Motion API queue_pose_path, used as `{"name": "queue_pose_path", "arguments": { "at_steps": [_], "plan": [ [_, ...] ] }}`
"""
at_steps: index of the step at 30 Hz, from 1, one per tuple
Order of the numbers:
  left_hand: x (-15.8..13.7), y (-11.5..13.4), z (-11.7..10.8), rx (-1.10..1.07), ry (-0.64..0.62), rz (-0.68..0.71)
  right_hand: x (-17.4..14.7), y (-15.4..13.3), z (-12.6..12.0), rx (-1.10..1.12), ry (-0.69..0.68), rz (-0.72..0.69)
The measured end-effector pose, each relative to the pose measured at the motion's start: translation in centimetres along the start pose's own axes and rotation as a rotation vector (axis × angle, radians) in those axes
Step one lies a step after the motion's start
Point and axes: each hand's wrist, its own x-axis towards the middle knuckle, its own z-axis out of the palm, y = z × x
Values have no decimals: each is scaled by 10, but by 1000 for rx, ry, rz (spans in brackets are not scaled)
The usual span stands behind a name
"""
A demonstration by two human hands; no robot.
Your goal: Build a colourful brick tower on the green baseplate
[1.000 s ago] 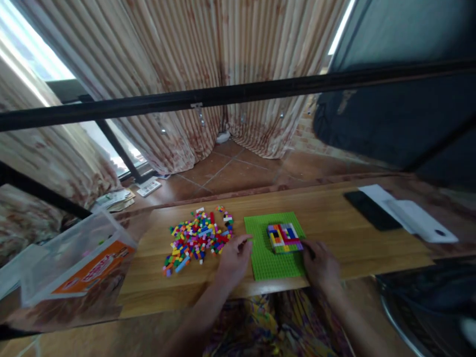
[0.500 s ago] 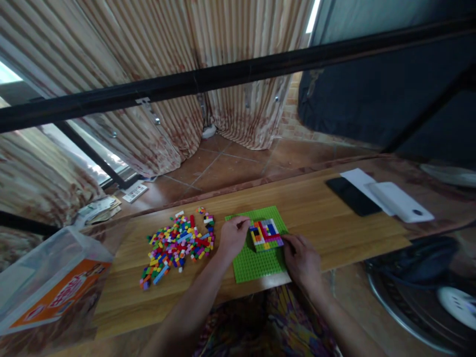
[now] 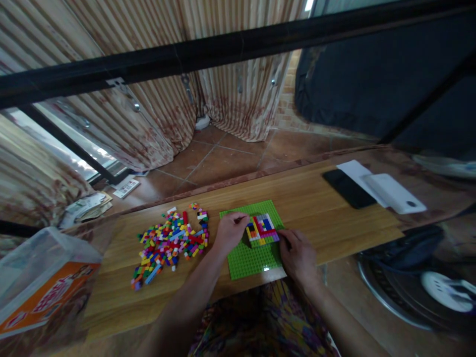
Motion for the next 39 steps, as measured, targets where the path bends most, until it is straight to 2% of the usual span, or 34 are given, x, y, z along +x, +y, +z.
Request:
{"name": "queue_pose_path", "arguments": {
  "at_steps": [12,18,26,33,39],
  "plan": [
    [-9,11,1,-9,79,-40,0,0,-2,-18,-5,-5],
    [-5,8,-1,-32,26,-43,-2,4,1,-44,9,-19],
    [-6,11,2,16,69,-81,-1,2,-1,-55,10,-24],
    [1,13,1,68,15,-120,-1,2,-1,-89,-10,-24],
    [1,11,3,71,34,-118,-1,4,0,-111,-10,-41]
  ]
}}
